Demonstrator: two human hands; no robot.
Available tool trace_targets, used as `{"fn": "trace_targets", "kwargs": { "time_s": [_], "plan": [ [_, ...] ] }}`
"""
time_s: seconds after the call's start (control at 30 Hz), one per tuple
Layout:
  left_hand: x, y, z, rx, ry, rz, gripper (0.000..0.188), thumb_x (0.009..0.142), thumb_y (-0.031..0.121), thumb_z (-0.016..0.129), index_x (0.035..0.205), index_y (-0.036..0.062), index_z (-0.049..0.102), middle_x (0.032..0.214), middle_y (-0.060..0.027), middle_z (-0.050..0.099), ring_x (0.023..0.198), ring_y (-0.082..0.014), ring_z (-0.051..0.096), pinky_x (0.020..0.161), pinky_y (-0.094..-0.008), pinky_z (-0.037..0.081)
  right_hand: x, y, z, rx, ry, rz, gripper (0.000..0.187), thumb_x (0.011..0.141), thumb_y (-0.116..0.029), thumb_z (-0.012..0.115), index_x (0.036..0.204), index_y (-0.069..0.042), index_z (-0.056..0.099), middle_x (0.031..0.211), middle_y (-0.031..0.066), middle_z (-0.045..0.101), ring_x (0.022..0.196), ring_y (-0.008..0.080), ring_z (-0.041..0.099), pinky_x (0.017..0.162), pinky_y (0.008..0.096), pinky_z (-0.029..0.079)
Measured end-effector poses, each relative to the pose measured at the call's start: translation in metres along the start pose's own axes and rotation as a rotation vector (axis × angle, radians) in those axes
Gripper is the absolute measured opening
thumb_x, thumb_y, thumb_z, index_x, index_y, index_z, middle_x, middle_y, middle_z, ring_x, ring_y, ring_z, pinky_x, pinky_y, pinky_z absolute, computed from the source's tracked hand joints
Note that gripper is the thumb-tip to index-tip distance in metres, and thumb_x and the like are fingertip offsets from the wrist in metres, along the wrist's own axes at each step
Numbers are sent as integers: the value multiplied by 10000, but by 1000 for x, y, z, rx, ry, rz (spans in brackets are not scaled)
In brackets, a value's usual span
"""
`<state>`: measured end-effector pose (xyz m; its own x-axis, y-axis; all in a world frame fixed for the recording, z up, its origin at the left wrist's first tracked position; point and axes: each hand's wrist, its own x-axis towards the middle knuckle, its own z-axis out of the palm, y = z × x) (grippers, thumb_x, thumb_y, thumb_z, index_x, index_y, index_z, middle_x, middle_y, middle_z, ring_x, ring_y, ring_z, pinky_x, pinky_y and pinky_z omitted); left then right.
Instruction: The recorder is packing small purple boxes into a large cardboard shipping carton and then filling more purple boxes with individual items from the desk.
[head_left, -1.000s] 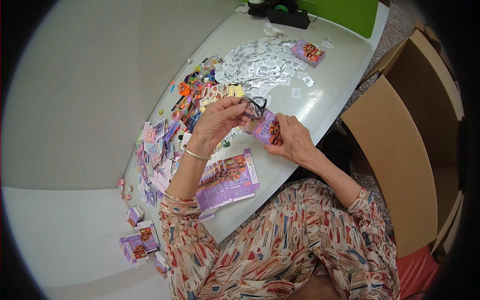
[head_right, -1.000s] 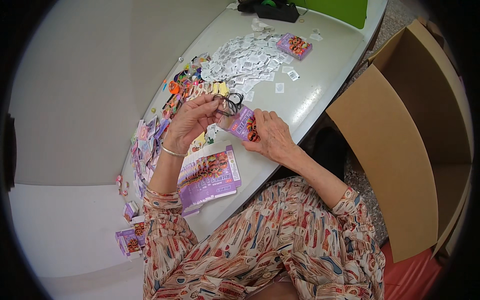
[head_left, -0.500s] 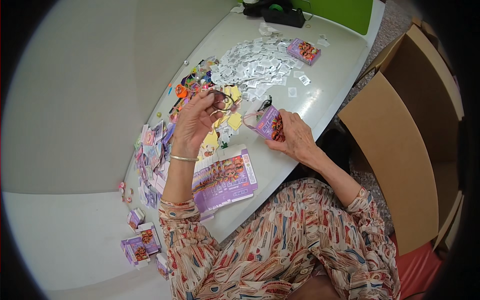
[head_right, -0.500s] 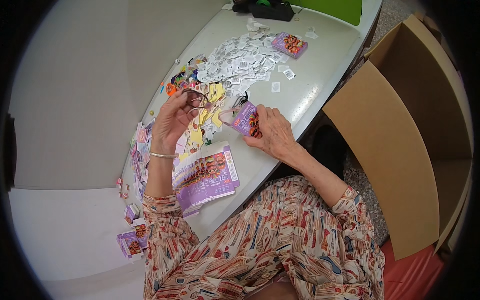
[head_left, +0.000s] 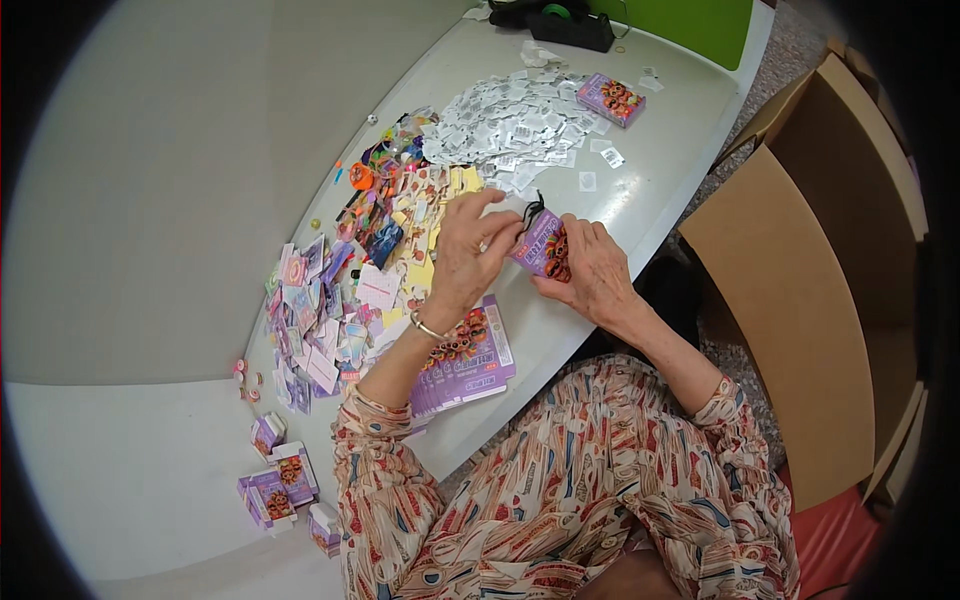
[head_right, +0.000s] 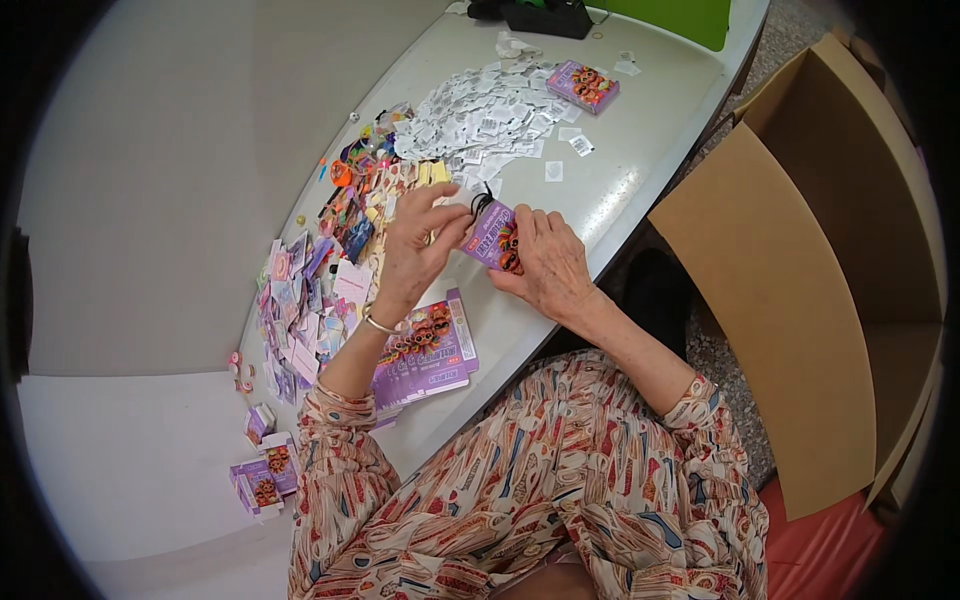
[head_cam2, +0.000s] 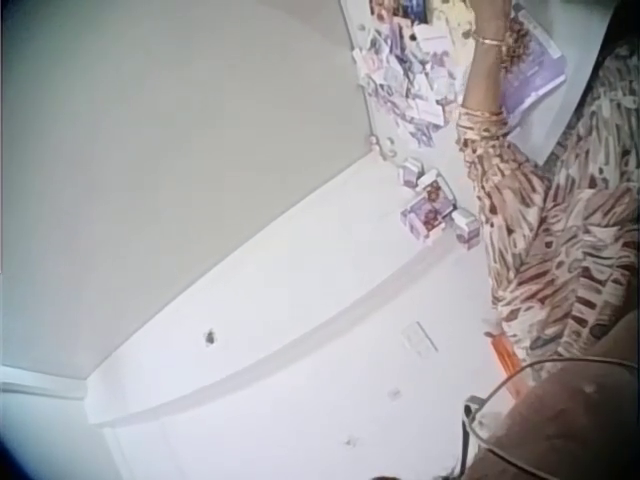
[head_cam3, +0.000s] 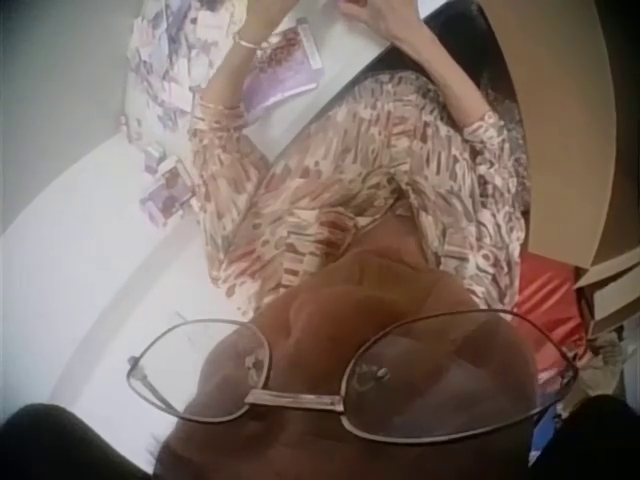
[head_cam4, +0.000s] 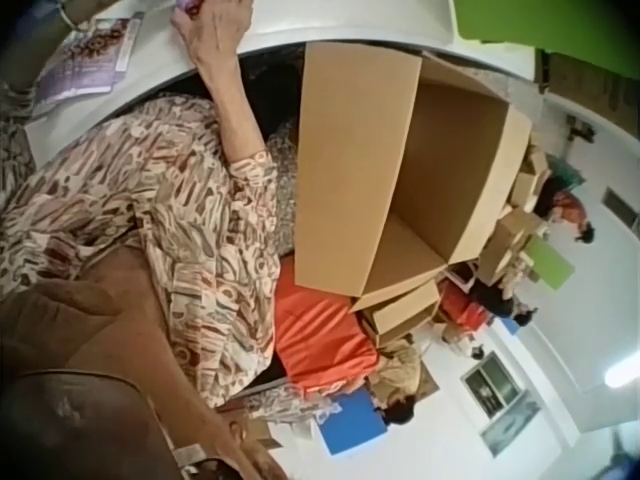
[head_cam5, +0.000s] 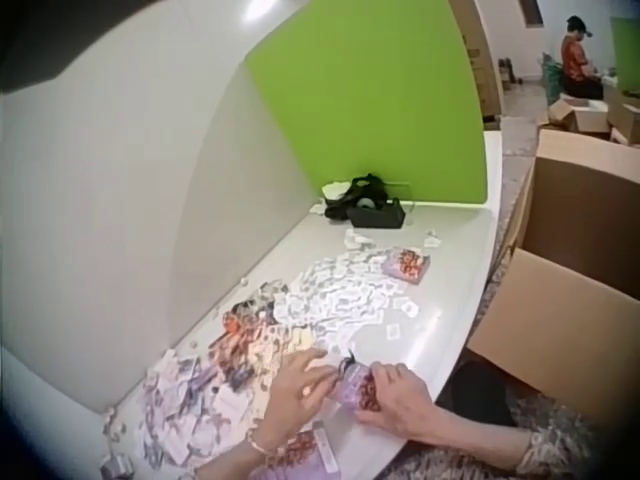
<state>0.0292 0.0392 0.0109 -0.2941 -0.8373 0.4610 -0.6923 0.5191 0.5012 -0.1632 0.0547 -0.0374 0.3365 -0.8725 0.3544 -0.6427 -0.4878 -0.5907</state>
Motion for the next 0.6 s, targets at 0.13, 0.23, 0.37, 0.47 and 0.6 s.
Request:
{"fn": "trace_targets", "kwargs": {
  "time_s": [0.13, 0.23, 0.37, 0.47, 0.6],
  "plan": [
    [0, -8, 6, -15, -182, -67, 137, 785, 57, 672, 919, 38, 689, 1013, -110, 643, 880, -225, 606, 770, -327, 474, -3, 2, 2, -15, -39, 1, 723, 621, -252, 810, 1166, 26, 426, 961, 173, 529, 919, 336, 530, 804, 401, 458],
    [16, -21, -3, -182, -585, -354, 129, 815, 66, 633, 910, -16, 660, 856, -66, 636, 730, -135, 598, 632, -272, 463, -4, -2, 0, -38, -27, -40, 710, 628, -236, 803, 1168, 23, 422, 962, 172, 524, 927, 338, 530, 806, 405, 455],
    [25, -5, -15, -195, -589, -250, 168, 882, 94, 595, 945, -51, 651, 881, -42, 649, 807, -67, 574, 672, -229, 465, -5, 6, 0, 3, -20, 20, 729, 635, -236, 800, 1192, 25, 409, 978, 180, 528, 932, 344, 539, 807, 412, 467],
    [17, 8, -19, -419, -213, -439, 195, 890, 97, 628, 1063, 17, 671, 992, -81, 676, 923, -164, 621, 830, -276, 480, -5, 13, -1, 43, -22, 100, 793, 642, -242, 801, 1248, 27, 365, 1017, 193, 534, 946, 358, 559, 804, 419, 486],
    [1, 3, -12, -229, -193, -123, 215, 836, 97, 704, 1032, 12, 684, 1109, -117, 659, 1127, -231, 579, 953, -324, 438, -4, 11, -1, 105, 27, 44, 924, 647, -268, 801, 1360, 1, 278, 999, 197, 526, 909, 365, 587, 750, 428, 511]
  ]
}}
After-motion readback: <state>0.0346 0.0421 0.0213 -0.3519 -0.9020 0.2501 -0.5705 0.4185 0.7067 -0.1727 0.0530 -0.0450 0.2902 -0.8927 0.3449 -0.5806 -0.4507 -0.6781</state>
